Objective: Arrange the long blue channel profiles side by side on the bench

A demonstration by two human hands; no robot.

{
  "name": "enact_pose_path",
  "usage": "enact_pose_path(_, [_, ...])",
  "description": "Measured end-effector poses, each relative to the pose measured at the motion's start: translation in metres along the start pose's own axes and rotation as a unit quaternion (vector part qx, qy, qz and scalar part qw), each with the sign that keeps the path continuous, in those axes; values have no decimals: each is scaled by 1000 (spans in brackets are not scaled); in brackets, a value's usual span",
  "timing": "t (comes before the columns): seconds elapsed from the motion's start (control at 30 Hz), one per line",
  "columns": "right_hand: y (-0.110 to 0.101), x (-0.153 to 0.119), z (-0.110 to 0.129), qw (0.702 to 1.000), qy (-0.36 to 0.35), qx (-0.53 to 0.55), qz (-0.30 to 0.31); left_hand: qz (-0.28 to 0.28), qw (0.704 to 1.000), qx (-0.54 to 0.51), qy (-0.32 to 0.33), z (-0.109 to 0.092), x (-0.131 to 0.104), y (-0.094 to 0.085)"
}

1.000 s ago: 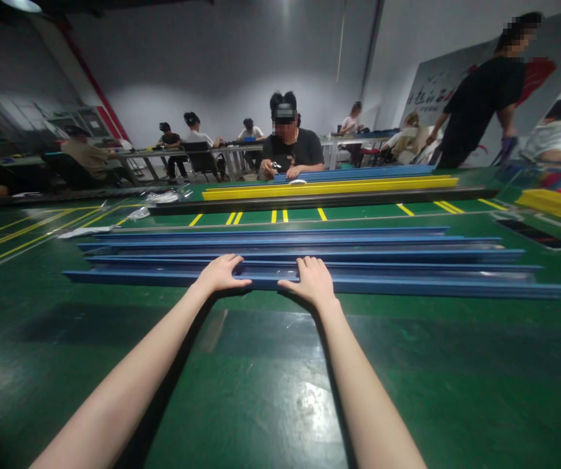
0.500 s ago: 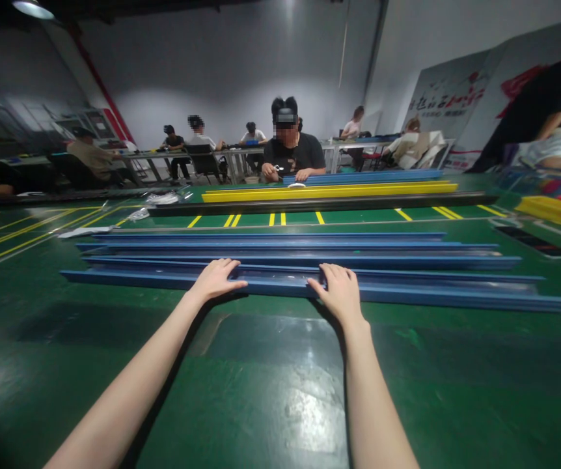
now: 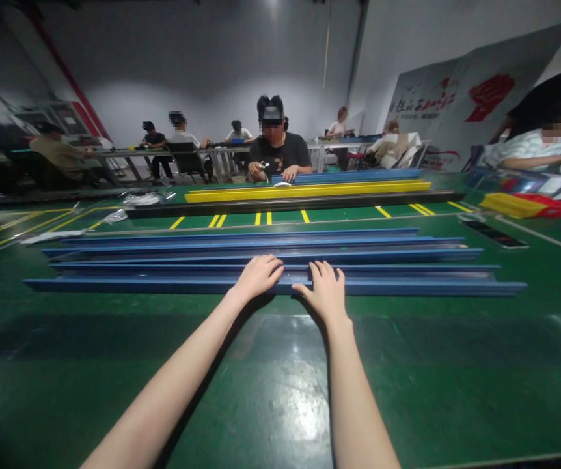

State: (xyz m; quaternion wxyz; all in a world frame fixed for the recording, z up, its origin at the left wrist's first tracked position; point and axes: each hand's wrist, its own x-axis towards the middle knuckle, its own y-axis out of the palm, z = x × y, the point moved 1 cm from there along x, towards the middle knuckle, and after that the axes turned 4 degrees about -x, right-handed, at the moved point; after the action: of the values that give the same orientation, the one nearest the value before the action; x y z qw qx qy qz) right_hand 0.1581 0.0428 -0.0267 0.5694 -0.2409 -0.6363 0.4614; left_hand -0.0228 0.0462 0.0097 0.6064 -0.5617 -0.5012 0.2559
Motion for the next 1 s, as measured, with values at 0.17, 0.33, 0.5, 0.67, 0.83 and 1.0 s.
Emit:
enact_pose_path(0.17, [2,-2,-1,1000,-11,11,-11,8,997,3,-76,-20,10,16])
enact_pose_path(0.33, [1,-4,1,999,6,16,-27,15,997,-7,-82,-17,7,15])
enact_pose_path(0.5, [0,-5,3,999,13,13,-39,26,997,-6,-78,-17,7,14])
enact_pose_path(0.67, [0,-3,14,1000,7,9,-25,26,997,18,-69,-9,-2,10])
enact_pose_path(0.83, [1,-1,42,1000,-25,12,11,26,996,33,-73,15,-22,-2])
enact_pose_path(1.0, [-5,-1,61,995,-96,11,40,22,995,48,-89,46,-48,-17])
